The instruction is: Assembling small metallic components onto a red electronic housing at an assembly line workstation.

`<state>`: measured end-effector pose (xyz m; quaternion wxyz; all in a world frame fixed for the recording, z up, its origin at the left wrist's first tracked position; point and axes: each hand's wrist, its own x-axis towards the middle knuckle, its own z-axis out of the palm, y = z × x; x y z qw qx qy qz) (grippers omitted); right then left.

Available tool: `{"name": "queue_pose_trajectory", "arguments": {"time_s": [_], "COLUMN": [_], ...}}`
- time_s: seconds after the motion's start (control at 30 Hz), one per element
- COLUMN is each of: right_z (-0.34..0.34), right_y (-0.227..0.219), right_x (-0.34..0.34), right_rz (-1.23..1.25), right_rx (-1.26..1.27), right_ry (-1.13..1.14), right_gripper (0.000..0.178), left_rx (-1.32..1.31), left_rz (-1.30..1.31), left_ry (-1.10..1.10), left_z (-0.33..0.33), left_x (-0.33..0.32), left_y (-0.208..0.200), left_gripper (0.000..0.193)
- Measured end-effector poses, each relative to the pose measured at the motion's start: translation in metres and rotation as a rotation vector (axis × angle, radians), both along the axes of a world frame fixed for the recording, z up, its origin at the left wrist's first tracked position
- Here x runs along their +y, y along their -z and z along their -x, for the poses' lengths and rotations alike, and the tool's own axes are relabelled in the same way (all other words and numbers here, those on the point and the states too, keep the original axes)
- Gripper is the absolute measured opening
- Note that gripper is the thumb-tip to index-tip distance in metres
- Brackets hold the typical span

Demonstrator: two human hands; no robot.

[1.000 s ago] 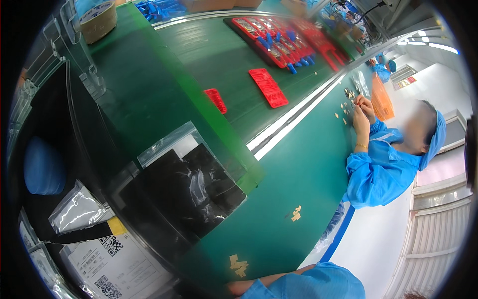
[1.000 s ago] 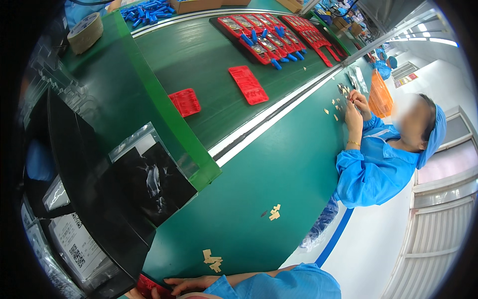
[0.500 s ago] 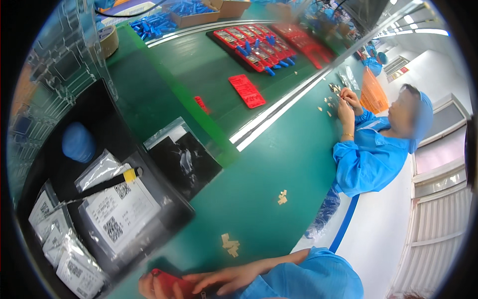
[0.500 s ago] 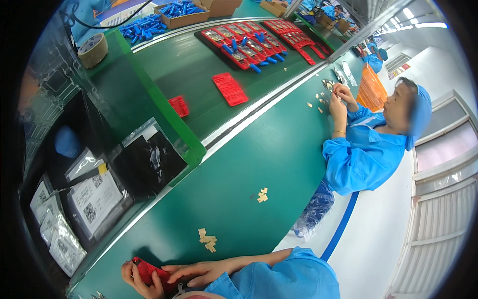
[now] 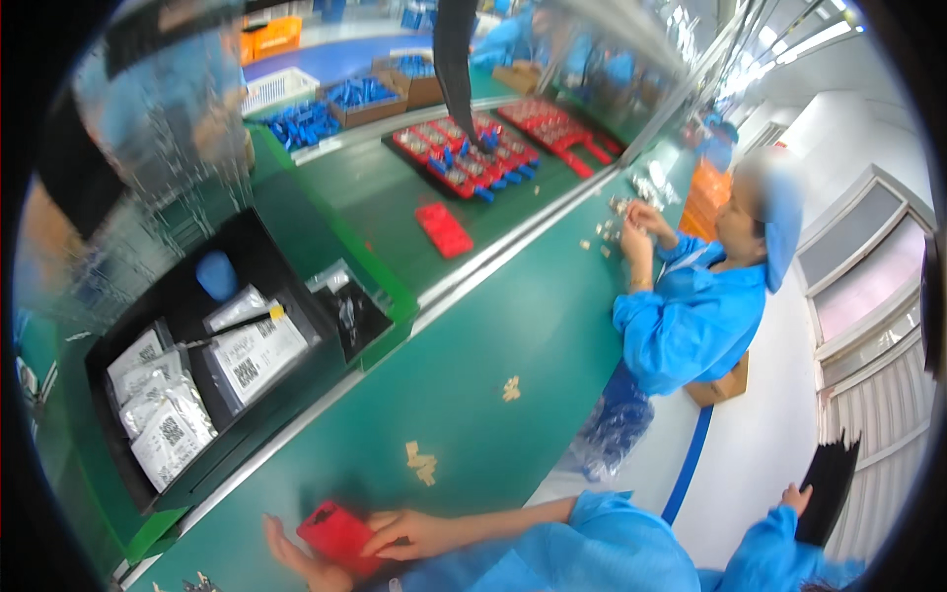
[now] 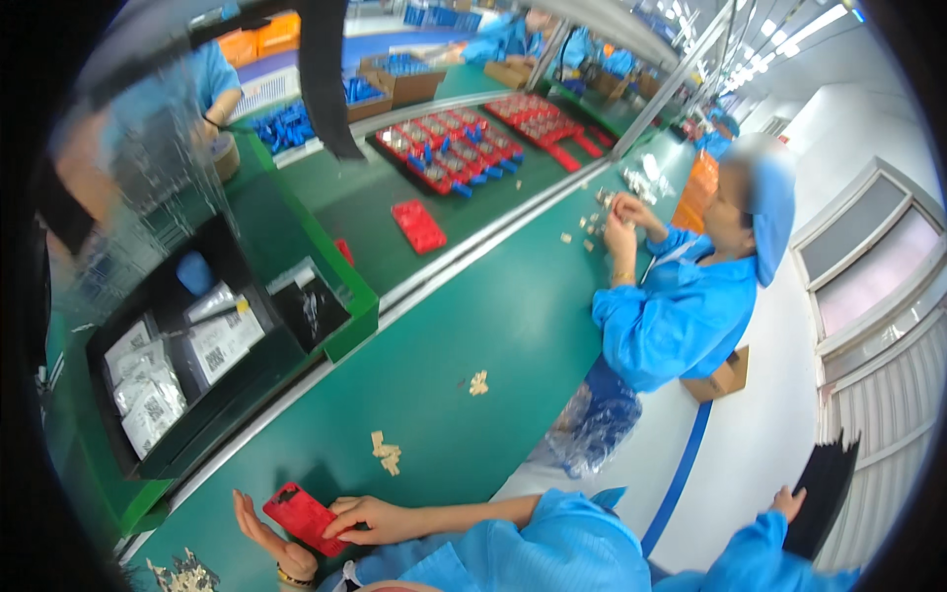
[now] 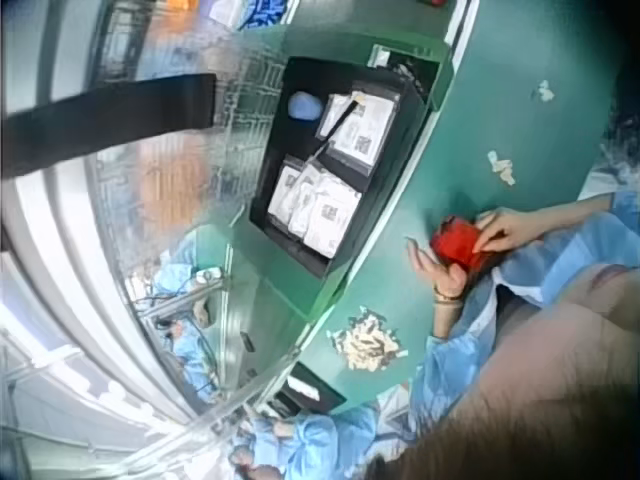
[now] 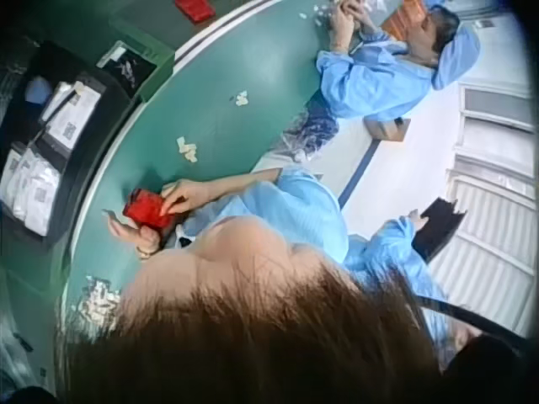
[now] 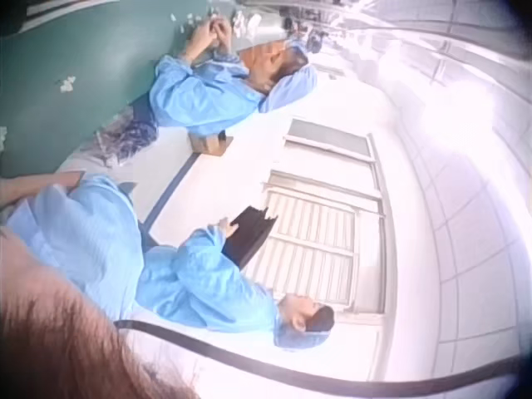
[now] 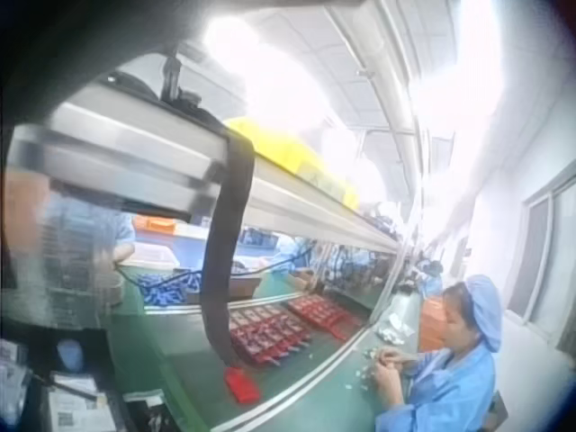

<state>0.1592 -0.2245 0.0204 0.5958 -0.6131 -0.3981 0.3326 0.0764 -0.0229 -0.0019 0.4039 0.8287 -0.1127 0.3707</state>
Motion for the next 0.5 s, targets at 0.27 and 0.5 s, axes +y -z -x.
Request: {"name": "queue_pose_trajectory", "arguments": {"time_s": [0.27,0.5], "right_z": [-0.006,-0.055], "right_y": [0.016,0.028], "right_x": [-0.051,-0.126], "right_rz": [-0.007,0.154], "right_rx": [-0.441,-0.247], "right_ry": [0.822,1.463], "right_gripper": [0.028,0.017], "left_rx": [0.686,0.838], "left_rz": [-0.404,-0.577], "left_ry": [-0.025,0.102], "left_z": [-0.007,-0.015], "left_x": [0.003,0.005], "left_y": [-0.011,-0.027], "left_gripper": [0.071,0.076]}}
